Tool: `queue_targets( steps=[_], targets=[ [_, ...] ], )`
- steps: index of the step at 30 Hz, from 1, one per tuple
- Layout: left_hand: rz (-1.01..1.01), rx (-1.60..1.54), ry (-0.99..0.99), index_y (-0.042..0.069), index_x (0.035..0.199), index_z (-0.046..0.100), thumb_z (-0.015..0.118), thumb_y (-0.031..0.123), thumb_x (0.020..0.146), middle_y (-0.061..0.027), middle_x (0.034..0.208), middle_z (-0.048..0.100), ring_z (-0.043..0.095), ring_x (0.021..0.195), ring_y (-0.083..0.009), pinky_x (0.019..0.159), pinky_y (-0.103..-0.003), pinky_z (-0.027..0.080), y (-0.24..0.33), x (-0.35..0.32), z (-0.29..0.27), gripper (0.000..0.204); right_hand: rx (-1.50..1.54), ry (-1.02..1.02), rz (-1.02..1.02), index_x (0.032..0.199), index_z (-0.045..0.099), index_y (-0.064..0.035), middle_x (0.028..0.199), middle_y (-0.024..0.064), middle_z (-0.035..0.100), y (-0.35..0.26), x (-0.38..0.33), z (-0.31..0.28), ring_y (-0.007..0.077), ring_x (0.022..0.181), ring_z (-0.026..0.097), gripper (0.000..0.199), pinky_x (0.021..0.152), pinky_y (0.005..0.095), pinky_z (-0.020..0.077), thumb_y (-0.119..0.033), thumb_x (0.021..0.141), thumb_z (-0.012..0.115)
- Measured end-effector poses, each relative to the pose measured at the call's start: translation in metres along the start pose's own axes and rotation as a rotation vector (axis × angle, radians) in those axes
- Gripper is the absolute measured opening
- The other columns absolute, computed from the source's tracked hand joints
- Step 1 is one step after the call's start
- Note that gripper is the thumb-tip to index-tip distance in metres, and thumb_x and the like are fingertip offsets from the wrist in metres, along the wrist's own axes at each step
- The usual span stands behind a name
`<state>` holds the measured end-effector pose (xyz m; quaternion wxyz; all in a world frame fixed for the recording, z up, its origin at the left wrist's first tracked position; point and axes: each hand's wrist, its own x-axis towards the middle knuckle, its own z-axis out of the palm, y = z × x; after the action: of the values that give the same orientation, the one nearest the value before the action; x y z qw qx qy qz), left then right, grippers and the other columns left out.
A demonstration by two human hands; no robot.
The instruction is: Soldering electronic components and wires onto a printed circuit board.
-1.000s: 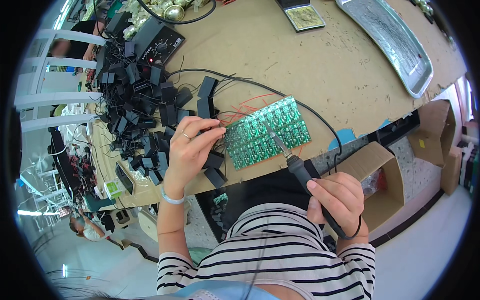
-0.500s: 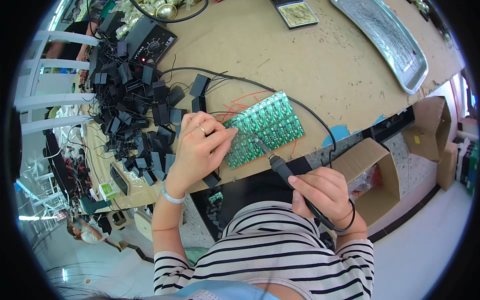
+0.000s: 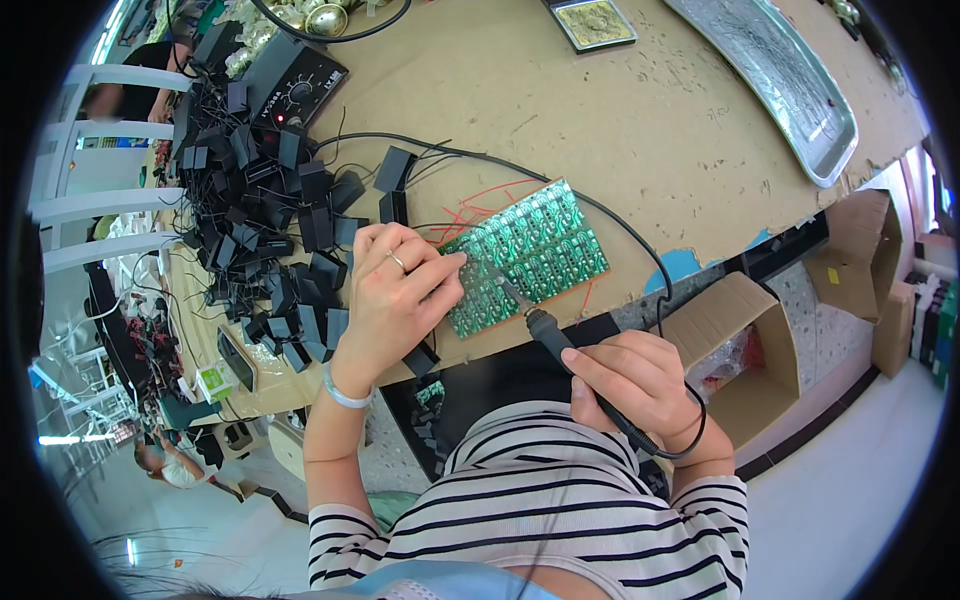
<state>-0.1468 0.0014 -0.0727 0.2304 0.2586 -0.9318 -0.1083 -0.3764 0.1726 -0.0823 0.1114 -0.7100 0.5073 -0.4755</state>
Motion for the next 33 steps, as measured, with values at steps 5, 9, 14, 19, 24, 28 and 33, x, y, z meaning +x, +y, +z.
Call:
queue_targets(
  steps=[5,9,14,19,24,28,33],
  targets=[
    [0.019,0.032,0.006,0.009,0.088,0.077,0.081,0.006,0.069,0.0019,0.076,0.060,0.059,0.083,-0.0199,0.086,-0.040,0.043,0.001,-0.001,0.001,0.020,-0.051,-0.016,-0.078,0.099,0.073,0.0027,0.084,0.0105,0.070,0.001,-0.003,0.003,0.0237,0.062,0.066,0.025,0.054,0.0323,0.0527,0.003,0.075,0.066],
    [0.027,0.042,0.013,0.008,0.088,0.077,0.081,0.006,0.068,0.0019,0.077,0.060,0.059,0.083,-0.0197,0.086,-0.040,0.043,0.001,-0.002,0.002,0.020,-0.092,-0.020,-0.149,0.101,0.072,0.0044,0.085,0.0108,0.069,0.004,-0.008,0.008,0.0228,0.063,0.066,0.027,0.053,0.0311,0.0533,0.003,0.075,0.066],
    [0.034,0.066,0.002,0.007,0.088,0.076,0.081,0.007,0.069,0.0010,0.078,0.060,0.058,0.084,-0.0198,0.087,-0.041,0.042,0.003,-0.003,0.003,0.019,-0.188,-0.048,-0.329,0.098,0.072,0.0071,0.078,0.0112,0.068,0.007,-0.009,0.011,0.0185,0.062,0.064,0.024,0.053,0.0269,0.0550,-0.002,0.077,0.066],
    [0.037,0.066,-0.002,0.007,0.088,0.076,0.081,0.008,0.070,0.0006,0.078,0.060,0.058,0.084,-0.0200,0.087,-0.042,0.042,0.003,-0.002,0.002,0.019,-0.166,-0.024,-0.283,0.098,0.071,0.0069,0.081,0.0114,0.068,0.003,-0.015,0.001,0.0193,0.063,0.066,0.023,0.054,0.0273,0.0562,-0.001,0.078,0.066],
    [0.040,0.071,-0.013,0.007,0.088,0.076,0.081,0.008,0.069,0.0005,0.078,0.059,0.058,0.084,-0.0203,0.087,-0.042,0.042,0.003,-0.002,0.001,0.019,-0.180,0.008,-0.156,0.101,0.071,0.0056,0.084,0.0104,0.068,-0.001,-0.013,-0.012,0.0218,0.065,0.067,0.025,0.056,0.0301,0.0578,0.000,0.077,0.065],
    [0.038,0.074,-0.019,0.007,0.088,0.076,0.081,0.008,0.069,0.0005,0.077,0.059,0.058,0.083,-0.0204,0.087,-0.042,0.042,0.004,0.000,0.000,0.020,-0.197,0.009,-0.134,0.101,0.071,0.0053,0.085,0.0107,0.068,-0.003,-0.012,-0.015,0.0222,0.066,0.068,0.025,0.056,0.0303,0.0578,0.000,0.078,0.065],
    [0.037,0.088,-0.025,0.007,0.089,0.076,0.081,0.008,0.069,0.0005,0.078,0.059,0.058,0.083,-0.0202,0.088,-0.042,0.041,0.006,-0.001,0.000,0.020,-0.184,0.007,-0.110,0.102,0.071,0.0048,0.087,0.0108,0.069,-0.005,-0.012,-0.018,0.0226,0.067,0.068,0.025,0.056,0.0308,0.0572,0.001,0.077,0.066]
  ],
)
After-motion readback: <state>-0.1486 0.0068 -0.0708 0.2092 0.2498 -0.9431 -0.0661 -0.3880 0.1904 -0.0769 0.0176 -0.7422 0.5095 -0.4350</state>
